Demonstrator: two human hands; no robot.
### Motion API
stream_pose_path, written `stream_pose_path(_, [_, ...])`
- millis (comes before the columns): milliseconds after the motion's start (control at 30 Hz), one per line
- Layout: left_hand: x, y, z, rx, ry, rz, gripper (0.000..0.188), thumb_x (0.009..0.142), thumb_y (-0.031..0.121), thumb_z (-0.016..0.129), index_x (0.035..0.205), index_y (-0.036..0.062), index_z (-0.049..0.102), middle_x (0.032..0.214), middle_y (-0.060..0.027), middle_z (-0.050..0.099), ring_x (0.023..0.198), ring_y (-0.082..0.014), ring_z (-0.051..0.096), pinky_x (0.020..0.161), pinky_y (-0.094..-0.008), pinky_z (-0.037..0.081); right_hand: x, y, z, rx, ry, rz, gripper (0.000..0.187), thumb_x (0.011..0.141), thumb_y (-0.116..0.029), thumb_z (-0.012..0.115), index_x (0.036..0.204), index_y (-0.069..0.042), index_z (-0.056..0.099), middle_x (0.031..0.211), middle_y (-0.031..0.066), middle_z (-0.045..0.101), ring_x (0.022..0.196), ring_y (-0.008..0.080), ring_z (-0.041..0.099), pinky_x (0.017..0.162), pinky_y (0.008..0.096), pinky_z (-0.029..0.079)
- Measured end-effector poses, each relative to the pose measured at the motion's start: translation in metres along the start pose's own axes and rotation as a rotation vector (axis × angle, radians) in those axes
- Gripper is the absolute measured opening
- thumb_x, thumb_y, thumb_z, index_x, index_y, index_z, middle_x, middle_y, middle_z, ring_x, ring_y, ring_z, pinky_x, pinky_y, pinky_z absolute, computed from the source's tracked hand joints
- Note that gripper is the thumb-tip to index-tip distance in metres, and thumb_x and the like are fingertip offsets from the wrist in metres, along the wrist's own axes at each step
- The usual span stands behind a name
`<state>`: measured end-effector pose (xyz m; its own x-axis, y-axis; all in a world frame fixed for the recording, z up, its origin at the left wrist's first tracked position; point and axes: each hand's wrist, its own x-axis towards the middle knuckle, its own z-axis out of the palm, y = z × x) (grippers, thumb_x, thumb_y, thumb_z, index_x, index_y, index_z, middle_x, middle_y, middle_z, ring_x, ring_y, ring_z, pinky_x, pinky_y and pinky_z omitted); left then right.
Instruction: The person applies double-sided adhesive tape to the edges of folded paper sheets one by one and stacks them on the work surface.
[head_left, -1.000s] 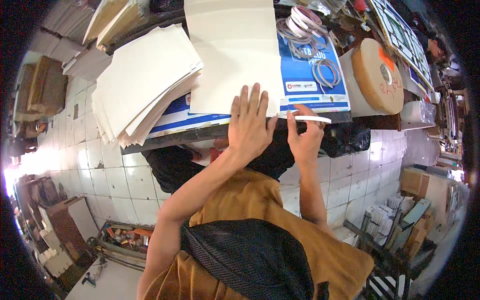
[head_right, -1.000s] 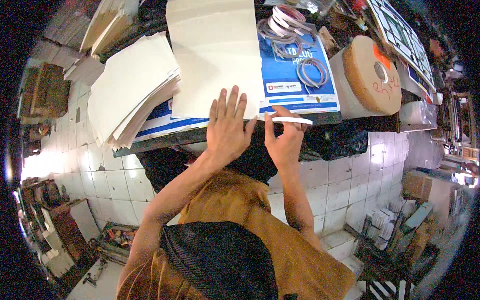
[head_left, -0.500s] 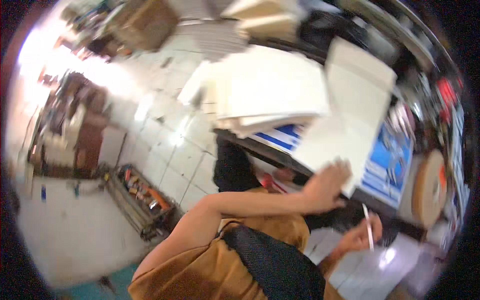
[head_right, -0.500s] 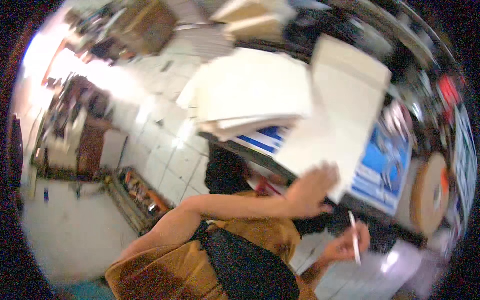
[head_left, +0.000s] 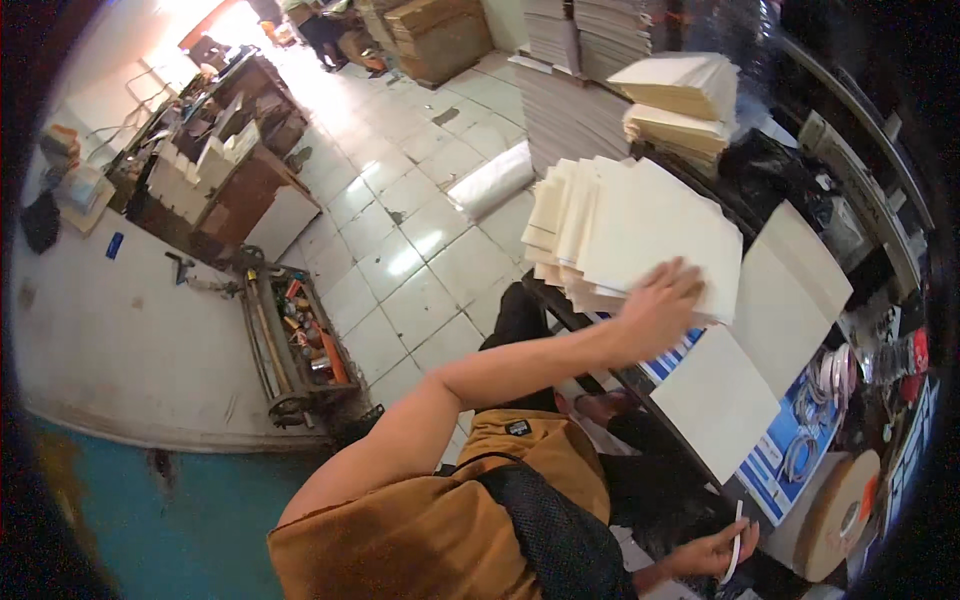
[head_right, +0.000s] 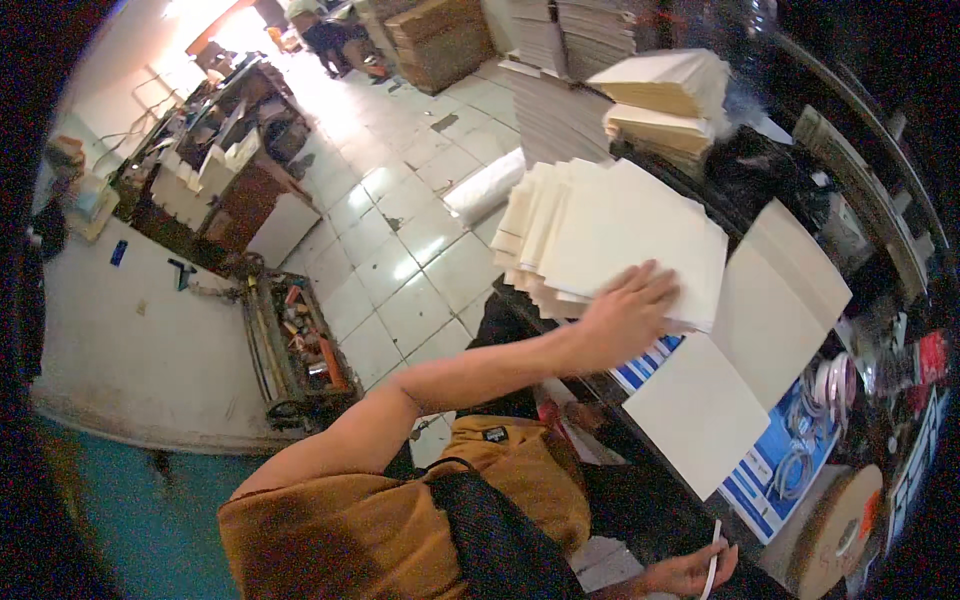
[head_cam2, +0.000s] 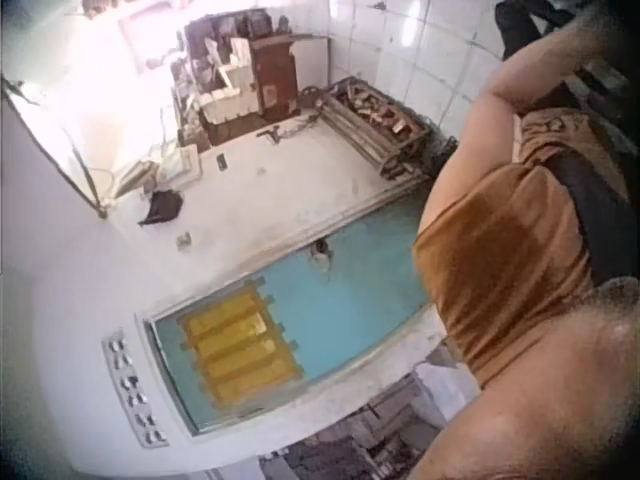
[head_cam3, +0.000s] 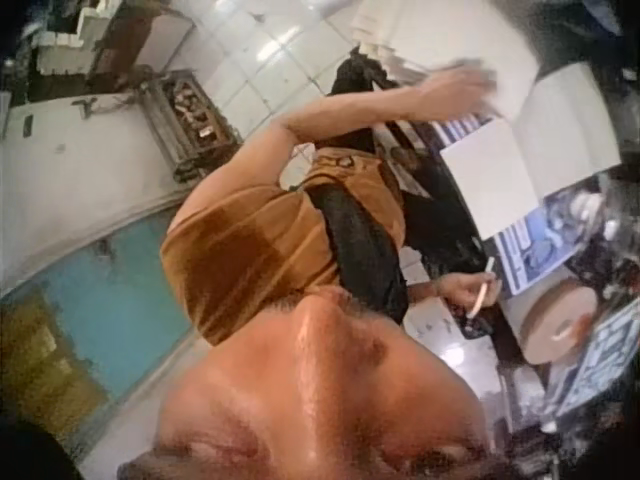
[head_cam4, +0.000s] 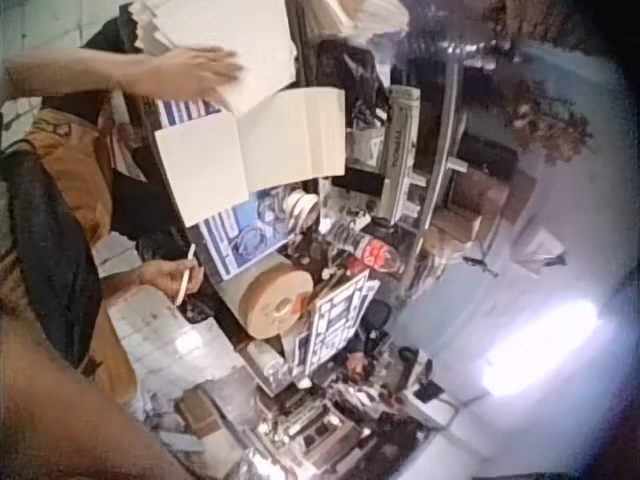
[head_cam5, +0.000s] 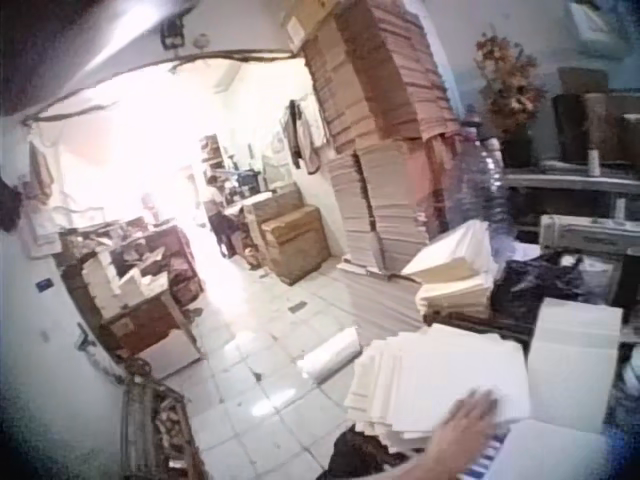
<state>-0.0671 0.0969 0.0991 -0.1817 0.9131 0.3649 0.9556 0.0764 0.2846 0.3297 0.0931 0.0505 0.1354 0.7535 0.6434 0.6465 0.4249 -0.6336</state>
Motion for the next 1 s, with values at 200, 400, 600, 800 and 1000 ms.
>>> stream_pose_path(200, [-0.019, 0.052, -0.027, -0.472, 0.197, 0.163, 0.052, 0.087, 0.014, 0.075, 0.135, 0.0047, 0.058, 0.131, -0.0174, 0.063, 0.121, -0.0356, 0.060, 0.104, -0.0442, 0.050, -0.007, -0.014, 0.063, 0.266, -0.113, 0.136, 0.039, 0.094, -0.008, 0.073, 0.129, 0.002, 0.061, 0.110, 0.0107, 0.066, 0.096, 0.0187, 0.062, 0.089, 0.0334, 0.054])
stream_pose_path(400, [-0.078, 0.051, 0.026, -0.594, 0.160, -0.096, 0.057, 0.085, -0.001, 0.068, 0.139, 0.0028, 0.051, 0.135, -0.0205, 0.059, 0.126, -0.0391, 0.056, 0.108, -0.0454, 0.046, 0.011, -0.104, 0.140, 0.451, -0.470, 0.210, 0.039, 0.094, -0.009, 0.073, 0.131, -0.003, 0.060, 0.098, 0.0081, 0.067, 0.090, 0.0187, 0.065, 0.085, 0.0348, 0.053])
stream_pose_path(600, [-0.125, 0.052, 0.026, -0.582, 0.201, -0.104, 0.060, 0.083, -0.008, 0.066, 0.140, -0.0020, 0.047, 0.138, -0.0213, 0.056, 0.131, -0.0424, 0.052, 0.112, -0.0476, 0.041, -0.008, -0.123, 0.139, 0.305, -0.553, -0.123, 0.041, 0.089, -0.009, 0.075, 0.128, -0.008, 0.063, 0.087, 0.0039, 0.071, 0.083, 0.0200, 0.067, 0.095, 0.0374, 0.042])
stream_pose_path(800, [-0.139, 0.056, 0.036, -0.591, 0.245, -0.090, 0.061, 0.083, -0.010, 0.066, 0.140, -0.0037, 0.045, 0.137, -0.0208, 0.058, 0.134, -0.0438, 0.050, 0.114, -0.0496, 0.039, -0.026, -0.130, 0.134, 0.259, -0.575, -0.040, 0.039, 0.090, -0.012, 0.077, 0.127, -0.008, 0.063, 0.083, 0.0015, 0.069, 0.079, 0.0166, 0.066, 0.093, 0.0374, 0.039])
stream_pose_path(1000, [-0.147, 0.053, 0.040, -0.587, 0.253, -0.076, 0.070, 0.083, -0.010, 0.066, 0.146, -0.0038, 0.035, 0.138, -0.0213, 0.060, 0.136, -0.0436, 0.049, 0.115, -0.0507, 0.037, -0.036, -0.131, 0.133, 0.208, -0.606, -0.053, 0.040, 0.089, -0.011, 0.076, 0.127, -0.008, 0.063, 0.085, -0.0001, 0.068, 0.084, 0.0175, 0.064, 0.093, 0.0394, 0.038])
